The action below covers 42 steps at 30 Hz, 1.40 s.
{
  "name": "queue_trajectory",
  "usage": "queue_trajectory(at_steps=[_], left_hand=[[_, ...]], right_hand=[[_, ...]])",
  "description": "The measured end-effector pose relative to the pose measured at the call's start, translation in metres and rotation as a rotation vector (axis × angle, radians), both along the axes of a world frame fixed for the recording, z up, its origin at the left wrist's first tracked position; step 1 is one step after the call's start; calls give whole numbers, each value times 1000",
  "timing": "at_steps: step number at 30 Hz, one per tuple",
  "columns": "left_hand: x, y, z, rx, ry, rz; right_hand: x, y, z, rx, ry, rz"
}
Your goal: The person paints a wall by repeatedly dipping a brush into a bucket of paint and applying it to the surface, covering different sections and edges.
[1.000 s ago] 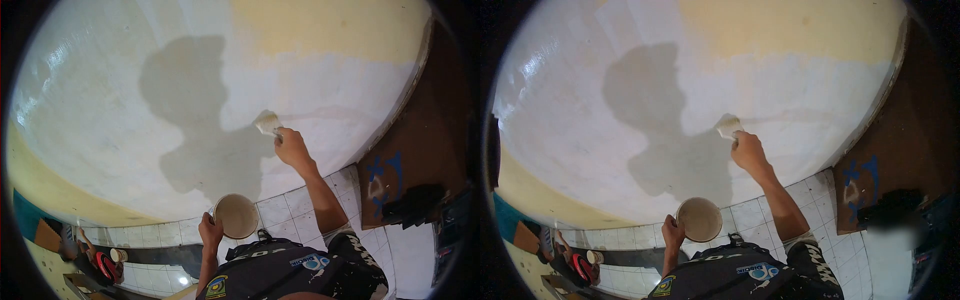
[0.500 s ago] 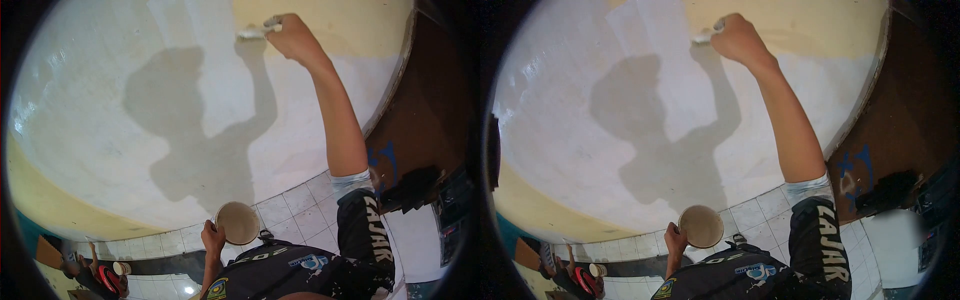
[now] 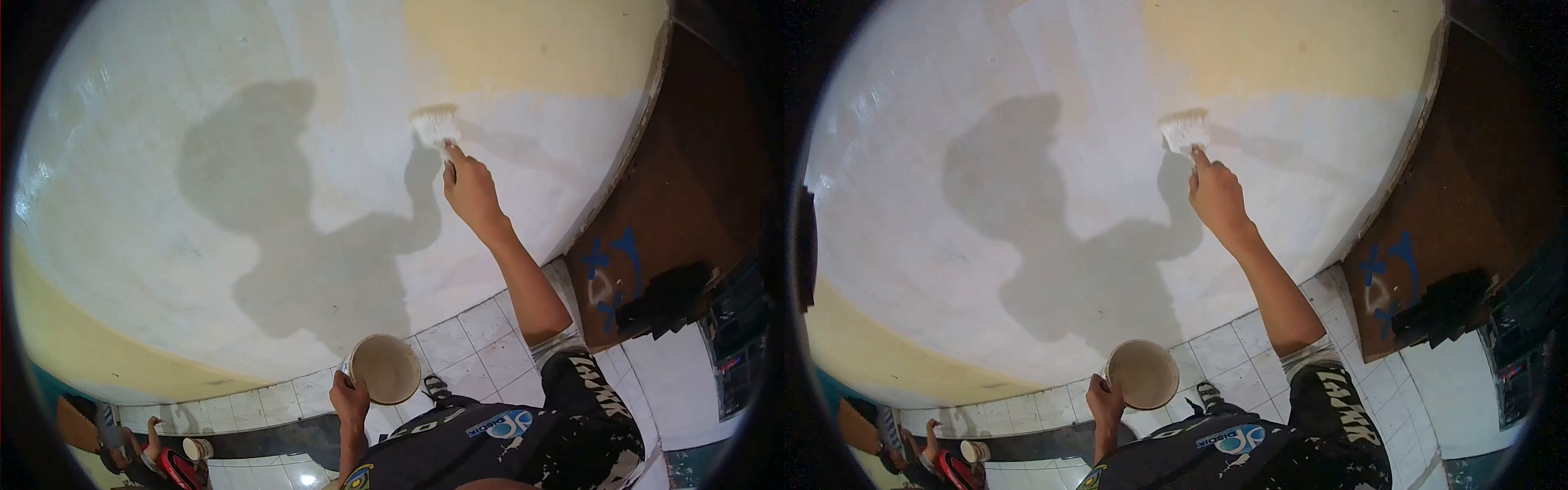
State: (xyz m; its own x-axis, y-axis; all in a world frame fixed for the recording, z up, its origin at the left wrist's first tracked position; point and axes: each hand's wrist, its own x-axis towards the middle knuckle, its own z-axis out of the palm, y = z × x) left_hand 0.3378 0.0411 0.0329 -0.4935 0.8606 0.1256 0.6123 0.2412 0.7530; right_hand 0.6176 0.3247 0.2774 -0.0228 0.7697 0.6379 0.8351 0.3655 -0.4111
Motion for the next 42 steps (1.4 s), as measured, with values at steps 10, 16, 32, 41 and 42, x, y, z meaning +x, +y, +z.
queue_trajectory(at_steps=[10,16,32,41,42], left_hand=[[-26,-62,-14,62,-14,-18],[-35,-130,-36,17,-18,63],[8,-197,-6,-65,44,21],[89,-202,-16,-44,63,26],[103,-200,-17,-34,61,-10]], right_hand=[[30,-126,-128,-768,947,353],[13,-313,-294,-1243,1494,615],[22,-357,-173,-1300,1049,844],[138,-407,-176,-1374,740,866],[158,-411,-180,-1376,753,843]])
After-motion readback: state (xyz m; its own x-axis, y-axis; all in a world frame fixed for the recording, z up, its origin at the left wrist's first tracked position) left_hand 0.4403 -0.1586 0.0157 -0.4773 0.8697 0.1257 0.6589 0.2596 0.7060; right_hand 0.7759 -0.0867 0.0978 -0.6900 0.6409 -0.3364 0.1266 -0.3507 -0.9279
